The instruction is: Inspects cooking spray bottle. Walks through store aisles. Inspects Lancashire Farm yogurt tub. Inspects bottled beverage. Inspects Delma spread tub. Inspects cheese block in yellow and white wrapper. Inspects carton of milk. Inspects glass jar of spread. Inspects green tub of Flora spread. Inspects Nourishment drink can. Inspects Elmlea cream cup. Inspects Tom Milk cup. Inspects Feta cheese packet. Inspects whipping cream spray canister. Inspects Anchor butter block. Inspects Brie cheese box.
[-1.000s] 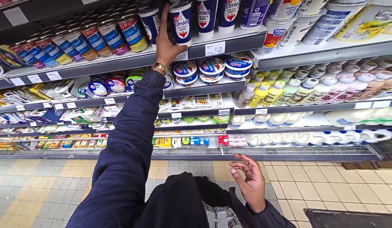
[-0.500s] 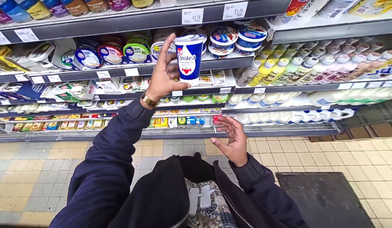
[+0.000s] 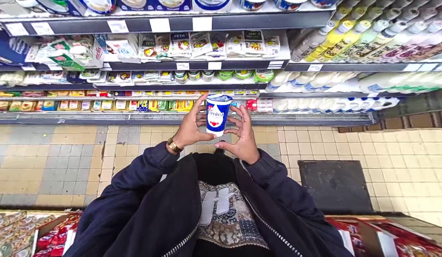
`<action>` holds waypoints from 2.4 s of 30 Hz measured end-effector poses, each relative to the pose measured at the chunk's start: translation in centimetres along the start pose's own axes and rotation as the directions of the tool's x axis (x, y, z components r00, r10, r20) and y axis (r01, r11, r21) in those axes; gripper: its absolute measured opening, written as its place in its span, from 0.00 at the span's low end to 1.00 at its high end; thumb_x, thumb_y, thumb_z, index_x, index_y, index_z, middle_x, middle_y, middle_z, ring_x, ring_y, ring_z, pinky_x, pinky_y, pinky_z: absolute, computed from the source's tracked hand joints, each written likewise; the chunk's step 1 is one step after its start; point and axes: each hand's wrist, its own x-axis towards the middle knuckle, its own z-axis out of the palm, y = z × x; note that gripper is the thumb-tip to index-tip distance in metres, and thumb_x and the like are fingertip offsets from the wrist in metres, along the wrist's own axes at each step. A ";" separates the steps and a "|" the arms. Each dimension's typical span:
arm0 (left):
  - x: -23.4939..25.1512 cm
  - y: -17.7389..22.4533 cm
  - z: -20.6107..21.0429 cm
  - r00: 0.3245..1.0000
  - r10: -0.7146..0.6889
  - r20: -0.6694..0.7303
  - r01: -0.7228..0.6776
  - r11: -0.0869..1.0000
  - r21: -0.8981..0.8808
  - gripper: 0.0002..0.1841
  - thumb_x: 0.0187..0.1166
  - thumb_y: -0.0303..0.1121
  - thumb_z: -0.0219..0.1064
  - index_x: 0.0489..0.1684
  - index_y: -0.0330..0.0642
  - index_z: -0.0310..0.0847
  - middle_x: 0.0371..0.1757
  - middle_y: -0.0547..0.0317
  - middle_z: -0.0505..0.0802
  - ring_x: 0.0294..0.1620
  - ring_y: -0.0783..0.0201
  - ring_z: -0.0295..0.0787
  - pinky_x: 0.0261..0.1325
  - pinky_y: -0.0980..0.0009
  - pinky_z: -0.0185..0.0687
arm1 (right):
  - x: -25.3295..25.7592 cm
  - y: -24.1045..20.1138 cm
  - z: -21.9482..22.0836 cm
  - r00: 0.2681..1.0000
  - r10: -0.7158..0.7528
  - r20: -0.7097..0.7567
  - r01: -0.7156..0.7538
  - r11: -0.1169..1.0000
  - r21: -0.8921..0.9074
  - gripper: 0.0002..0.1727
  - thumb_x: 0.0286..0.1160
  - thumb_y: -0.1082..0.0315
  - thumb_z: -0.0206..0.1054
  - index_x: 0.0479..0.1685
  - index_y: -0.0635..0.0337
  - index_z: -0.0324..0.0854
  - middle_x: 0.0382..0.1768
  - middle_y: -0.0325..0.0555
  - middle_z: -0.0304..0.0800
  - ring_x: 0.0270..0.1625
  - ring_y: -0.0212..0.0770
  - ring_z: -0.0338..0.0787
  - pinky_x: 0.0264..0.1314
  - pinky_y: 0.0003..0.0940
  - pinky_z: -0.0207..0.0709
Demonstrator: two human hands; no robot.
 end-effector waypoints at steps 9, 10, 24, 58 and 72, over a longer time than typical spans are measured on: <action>-7.6 -2.3 -0.6 0.998 -0.050 -0.034 0.050 0.999 0.016 0.70 0.44 0.24 0.90 0.94 0.44 0.37 0.78 0.37 0.77 0.68 0.44 0.87 0.65 0.50 0.92 | -4.6 0.5 4.4 0.991 0.118 0.058 -0.115 0.992 -0.059 0.75 0.40 0.56 0.94 0.92 0.67 0.41 0.83 0.66 0.61 0.69 0.49 0.86 0.50 0.40 0.94; -8.1 -2.4 -0.6 0.999 -0.036 -0.032 0.037 0.999 0.014 0.70 0.45 0.24 0.90 0.94 0.44 0.37 0.77 0.37 0.77 0.68 0.44 0.87 0.65 0.49 0.92 | -4.9 0.4 4.7 0.990 0.129 0.059 -0.126 0.990 -0.060 0.75 0.40 0.56 0.94 0.92 0.67 0.41 0.83 0.66 0.61 0.69 0.49 0.86 0.50 0.40 0.94; -12.2 -3.5 -2.3 0.995 0.030 0.093 -0.022 0.997 -0.078 0.67 0.46 0.20 0.89 0.95 0.47 0.43 0.81 0.37 0.74 0.71 0.40 0.84 0.65 0.45 0.90 | -7.5 0.4 5.9 0.979 0.164 0.119 -0.171 0.984 0.051 0.74 0.37 0.60 0.95 0.94 0.56 0.45 0.84 0.61 0.59 0.70 0.52 0.85 0.50 0.45 0.95; -12.3 -3.6 -2.3 0.994 0.021 0.112 -0.010 0.995 -0.097 0.66 0.46 0.20 0.88 0.94 0.47 0.44 0.80 0.35 0.73 0.69 0.41 0.85 0.63 0.47 0.92 | -8.0 0.2 5.8 0.974 0.187 0.131 -0.198 0.978 0.071 0.75 0.38 0.62 0.95 0.94 0.58 0.43 0.84 0.63 0.59 0.70 0.53 0.85 0.51 0.45 0.95; -11.9 -3.7 -2.8 0.992 0.029 0.125 -0.015 0.994 -0.106 0.65 0.47 0.21 0.88 0.94 0.45 0.45 0.79 0.35 0.73 0.69 0.40 0.85 0.63 0.46 0.92 | -7.6 0.0 6.0 0.977 0.178 0.119 -0.185 0.981 0.050 0.74 0.39 0.62 0.95 0.94 0.59 0.44 0.84 0.63 0.59 0.70 0.52 0.86 0.51 0.44 0.95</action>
